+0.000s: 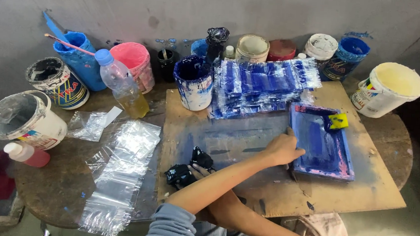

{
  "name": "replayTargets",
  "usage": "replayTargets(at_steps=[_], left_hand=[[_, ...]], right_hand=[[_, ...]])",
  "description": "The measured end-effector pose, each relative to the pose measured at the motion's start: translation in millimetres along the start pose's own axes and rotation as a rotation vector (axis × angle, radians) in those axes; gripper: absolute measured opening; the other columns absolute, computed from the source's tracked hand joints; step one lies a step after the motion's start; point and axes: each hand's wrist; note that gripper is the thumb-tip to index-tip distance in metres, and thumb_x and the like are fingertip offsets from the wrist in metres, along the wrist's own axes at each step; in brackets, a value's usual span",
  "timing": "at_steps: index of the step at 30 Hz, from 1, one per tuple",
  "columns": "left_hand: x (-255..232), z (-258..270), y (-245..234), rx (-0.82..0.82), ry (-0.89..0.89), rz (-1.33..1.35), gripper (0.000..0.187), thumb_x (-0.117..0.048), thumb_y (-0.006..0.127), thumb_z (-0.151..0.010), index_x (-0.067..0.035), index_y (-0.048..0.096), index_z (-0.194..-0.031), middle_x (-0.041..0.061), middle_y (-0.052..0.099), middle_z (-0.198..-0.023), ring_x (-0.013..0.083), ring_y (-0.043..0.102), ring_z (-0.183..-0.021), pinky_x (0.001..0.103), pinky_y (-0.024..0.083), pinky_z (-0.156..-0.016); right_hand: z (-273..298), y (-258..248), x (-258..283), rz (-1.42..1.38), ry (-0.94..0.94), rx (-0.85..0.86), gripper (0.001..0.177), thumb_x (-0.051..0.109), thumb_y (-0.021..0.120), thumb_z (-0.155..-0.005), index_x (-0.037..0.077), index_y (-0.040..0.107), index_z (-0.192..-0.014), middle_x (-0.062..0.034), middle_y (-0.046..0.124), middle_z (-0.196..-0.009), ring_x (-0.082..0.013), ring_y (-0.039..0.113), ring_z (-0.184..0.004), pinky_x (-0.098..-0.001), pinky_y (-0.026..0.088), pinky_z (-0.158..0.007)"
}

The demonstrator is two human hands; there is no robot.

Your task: The person scoops blue paint from a container and pours it into a rectangular tray. They then use a yellow sponge to spread the paint evenly across the tray's surface. The person also wipes the table surface with a dark cloth and handles a clear plastic sheet.

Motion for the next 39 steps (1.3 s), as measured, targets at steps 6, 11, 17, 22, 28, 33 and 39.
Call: replayTargets(at_steps=[6, 11, 17, 22, 28, 33, 39], left_hand=[[-18, 47, -73, 0.118, -0.069, 0.032, 0.084, -0.035, 0.053, -0.100, 0.014, 0.015, -0.156, 0.002, 0.042, -0.046, 0.0139, 0.037, -0.036, 0.031, 0.023, -0.032], [-39, 132, -143, 0.066, -0.073, 0.175, 0.047, -0.027, 0.051, -0.097, -0.010, 0.048, -0.141, 0.012, 0.074, -0.119, 0.0253, 0.074, -0.099, 0.037, 0.062, -0.083], [-32, 233, -185, -0.052, -0.166, 0.133, 0.074, -0.029, 0.049, -0.099, -0.017, 0.016, -0.164, 0.006, 0.078, -0.079, 0.0134, 0.069, -0.055, 0.025, 0.056, -0.050], [5, 295, -190, -0.058, -0.396, 0.150, 0.064, -0.040, 0.050, -0.096, -0.026, 0.034, -0.157, 0.004, 0.083, -0.090, 0.0143, 0.075, -0.062, 0.026, 0.062, -0.053], [71, 332, -170, -0.079, -0.622, 0.187, 0.078, -0.036, 0.055, -0.097, -0.035, 0.018, -0.166, 0.004, 0.060, -0.060, 0.0150, 0.048, -0.052, 0.030, 0.038, -0.054], [103, 333, -152, -0.058, -0.754, 0.237, 0.080, -0.039, 0.053, -0.096, -0.035, 0.012, -0.165, 0.003, 0.081, -0.097, 0.0153, 0.071, -0.075, 0.029, 0.056, -0.068], [100, 321, -151, -0.124, -0.808, 0.328, 0.075, -0.041, 0.048, -0.097, -0.036, 0.014, -0.164, 0.000, 0.074, -0.130, 0.0183, 0.075, -0.107, 0.036, 0.066, -0.098]], right_hand=[[-6, 5, -3, -0.024, -0.117, -0.072, 0.067, 0.030, 0.041, -0.106, 0.002, 0.014, -0.161, -0.0201, 0.025, -0.166, -0.0393, 0.016, -0.154, -0.0555, 0.016, -0.122], [-18, -10, -10, 0.020, -0.119, -0.235, 0.027, 0.015, 0.052, -0.088, 0.004, 0.072, -0.104, -0.0163, 0.074, -0.108, -0.0368, 0.068, -0.099, -0.0483, 0.050, -0.085], [-24, -26, -136, 0.083, -0.116, -0.474, 0.017, 0.013, 0.058, -0.091, 0.007, 0.069, -0.102, -0.0151, 0.074, -0.106, -0.0319, 0.072, -0.096, -0.0437, 0.055, -0.085], [25, -76, -197, 0.290, 0.155, -0.550, 0.030, 0.024, 0.051, -0.096, 0.015, 0.062, -0.123, -0.0201, 0.059, -0.130, -0.0365, 0.060, -0.115, -0.0492, 0.047, -0.099], [147, -136, -338, 0.624, 0.514, -0.644, 0.057, 0.021, 0.049, -0.092, 0.010, 0.057, -0.147, -0.0345, 0.053, -0.139, -0.0496, 0.054, -0.124, -0.0578, 0.046, -0.104], [160, -151, -281, 0.598, 0.592, -1.022, 0.048, 0.003, 0.057, -0.100, 0.005, 0.069, -0.146, -0.0380, 0.059, -0.118, -0.0514, 0.052, -0.105, -0.0559, 0.045, -0.097], [107, -127, -282, 0.608, 0.643, -0.427, 0.057, 0.041, 0.039, -0.098, 0.034, 0.044, -0.155, -0.0244, 0.043, -0.155, -0.0455, 0.039, -0.140, -0.0591, 0.038, -0.111]])
Point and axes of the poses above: each hand's wrist, its own z-axis away from the middle knuckle, its own y-axis out of the palm, x = y × z
